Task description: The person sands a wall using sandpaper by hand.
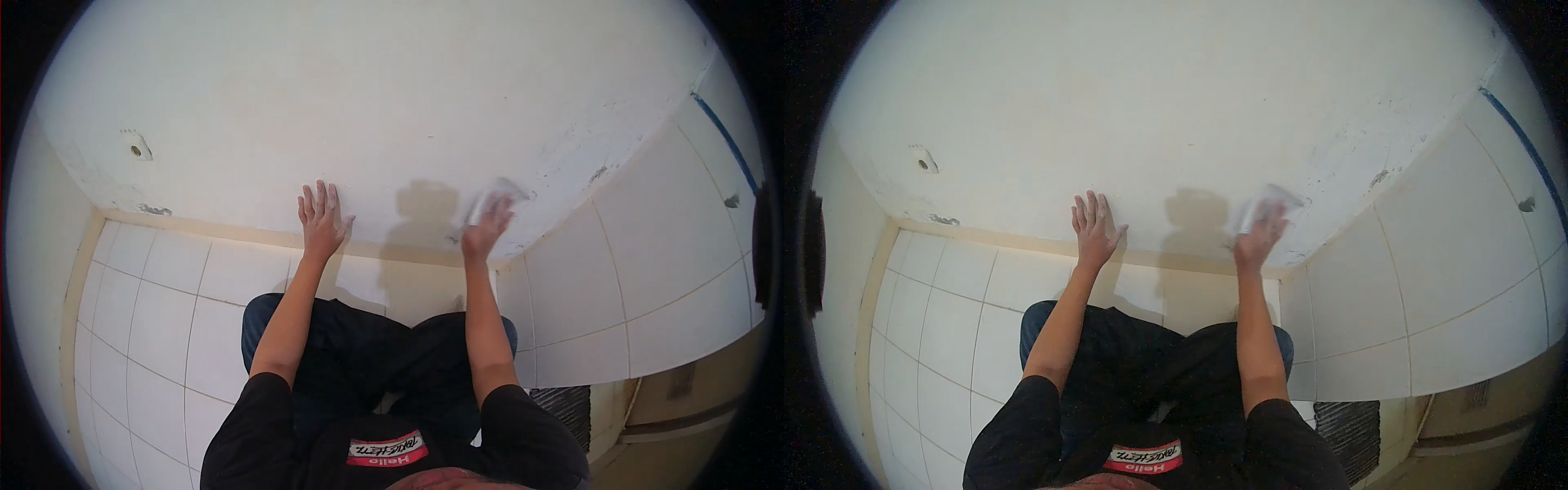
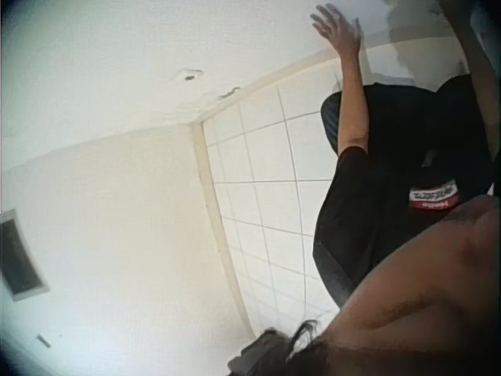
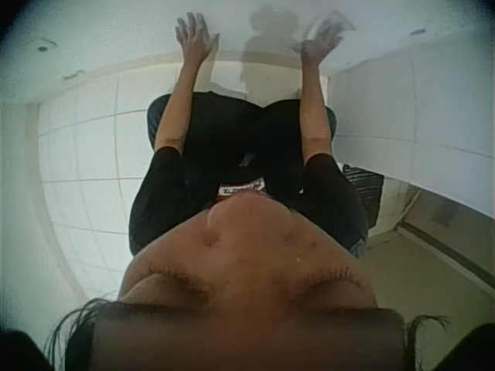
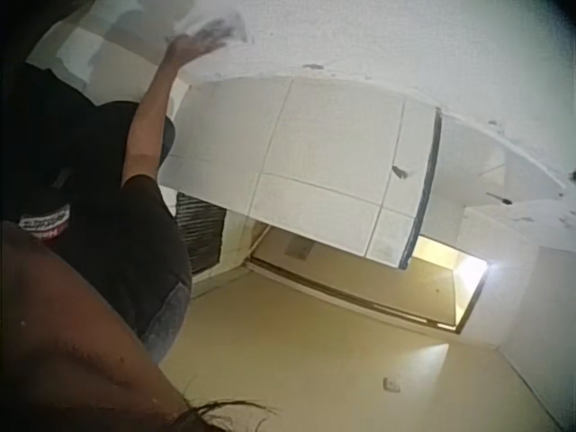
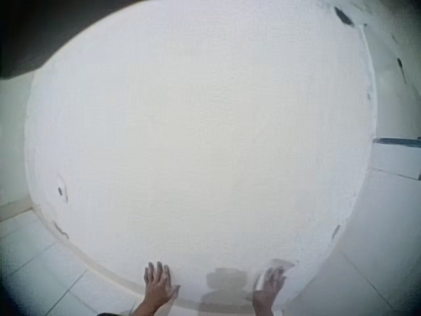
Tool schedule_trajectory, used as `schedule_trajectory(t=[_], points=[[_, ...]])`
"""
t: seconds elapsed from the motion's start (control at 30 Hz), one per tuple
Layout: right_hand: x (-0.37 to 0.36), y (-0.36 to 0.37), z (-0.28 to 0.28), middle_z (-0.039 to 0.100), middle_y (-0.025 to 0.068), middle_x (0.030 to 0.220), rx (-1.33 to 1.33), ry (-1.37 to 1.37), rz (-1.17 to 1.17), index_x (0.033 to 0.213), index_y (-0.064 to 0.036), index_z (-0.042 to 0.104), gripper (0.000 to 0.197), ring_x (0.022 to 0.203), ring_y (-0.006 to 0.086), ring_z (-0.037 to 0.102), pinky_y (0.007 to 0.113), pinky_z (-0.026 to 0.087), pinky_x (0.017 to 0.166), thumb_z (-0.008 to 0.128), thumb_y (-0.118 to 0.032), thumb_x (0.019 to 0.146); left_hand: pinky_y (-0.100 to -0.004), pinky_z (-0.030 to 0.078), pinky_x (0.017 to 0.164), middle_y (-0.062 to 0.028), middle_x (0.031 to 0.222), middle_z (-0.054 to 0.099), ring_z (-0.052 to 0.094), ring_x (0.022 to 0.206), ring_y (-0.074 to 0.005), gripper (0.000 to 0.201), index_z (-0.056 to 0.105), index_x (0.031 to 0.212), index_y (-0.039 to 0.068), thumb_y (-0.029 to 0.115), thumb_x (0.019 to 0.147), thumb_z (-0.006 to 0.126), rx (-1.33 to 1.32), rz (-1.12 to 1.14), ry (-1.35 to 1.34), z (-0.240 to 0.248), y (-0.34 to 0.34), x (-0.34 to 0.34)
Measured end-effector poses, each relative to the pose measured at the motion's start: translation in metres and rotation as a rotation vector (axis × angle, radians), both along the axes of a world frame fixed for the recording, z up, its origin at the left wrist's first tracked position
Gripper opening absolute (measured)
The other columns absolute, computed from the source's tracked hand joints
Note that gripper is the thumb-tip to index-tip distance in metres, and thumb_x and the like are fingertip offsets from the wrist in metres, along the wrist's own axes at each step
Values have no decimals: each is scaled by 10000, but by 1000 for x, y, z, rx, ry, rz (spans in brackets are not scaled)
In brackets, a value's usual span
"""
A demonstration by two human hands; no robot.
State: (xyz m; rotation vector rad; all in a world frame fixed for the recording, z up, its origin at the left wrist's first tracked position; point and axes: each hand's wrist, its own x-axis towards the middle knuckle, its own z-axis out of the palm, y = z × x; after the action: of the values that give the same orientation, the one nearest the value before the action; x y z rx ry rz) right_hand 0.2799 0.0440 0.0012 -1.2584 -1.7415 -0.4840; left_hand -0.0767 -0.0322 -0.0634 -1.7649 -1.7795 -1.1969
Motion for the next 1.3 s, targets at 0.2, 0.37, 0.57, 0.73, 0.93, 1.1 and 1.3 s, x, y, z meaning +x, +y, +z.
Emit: schedule_trajectory(t=[0.2, 0.37, 0.57, 0.73, 0.93, 1.1, 1.3], points=[[3, 1, 5, 192, 321, 1663, 84, 240, -30, 1605, 8, 295, 820, 1567, 459, 138, 605, 126, 1249, 472, 39, 806, -595, 98, 1248, -175, 1711, 194, 82, 1572, -463, 962, 300, 1624, 85, 435, 861, 770, 12, -1, -1, 2, 2, 2], [-61, -21, -21, 308, 243, 1647, -75, -180, 245, 1594, -96, 388, 700, 1535, 428, 269, 594, 198, 1240, 484, -77, 900, -592, 100, 1248, -179, 1709, 198, 87, 1571, -467, 953, 302, 1623, 82, 434, 868, 765, -7, 5, -3, 2, -4, -2], [-96, -36, -51, 374, 95, 1649, -266, -414, 458, 1568, -198, 450, 681, 1532, 331, 314, 619, 213, 1227, 489, -80, 899, -589, 95, 1248, -187, 1708, 199, 94, 1568, -477, 927, 316, 1617, 75, 406, 877, 765, -1, -23, -7, 5, -4, 2], [-65, -19, -35, 351, 112, 1666, -185, -384, 197, 1580, -191, 436, 772, 1559, 348, 268, 719, 91, 1192, 544, -92, 822, -603, 91, 1244, -219, 1712, 142, 52, 1574, -471, 959, 252, 1634, 61, 450, 905, 738, -37, 5, 40, 2, -4, -2], [3, -3, 4, 171, 230, 1707, -64, 62, -93, 1632, -103, 298, 884, 1598, 384, 98, 663, 10, 1218, 551, -30, 788, -585, 106, 1249, -191, 1707, 199, 87, 1571, -467, 921, 309, 1620, 82, 443, 893, 745, -18, 11, 14, 2, -4, -1], [6, 0, 3, 146, 239, 1710, -64, 473, -199, 1643, -60, 235, 895, 1600, 389, 63, 621, 28, 1233, 521, 32, 799, -587, 101, 1250, -189, 1709, 190, 75, 1574, -464, 930, 293, 1626, 87, 444, 895, 744, -27, 1, 2, 4, -4, 3], [-54, -25, -20, 240, 247, 1678, -85, -37, 236, 1597, -91, 373, 814, 1576, 404, 174, 600, 89, 1248, 515, 8, 801, -601, 99, 1244, -204, 1714, 152, 54, 1574, -471, 961, 253, 1636, 74, 428, 894, 753, -42, 2, 21, 4, -7, -2]])
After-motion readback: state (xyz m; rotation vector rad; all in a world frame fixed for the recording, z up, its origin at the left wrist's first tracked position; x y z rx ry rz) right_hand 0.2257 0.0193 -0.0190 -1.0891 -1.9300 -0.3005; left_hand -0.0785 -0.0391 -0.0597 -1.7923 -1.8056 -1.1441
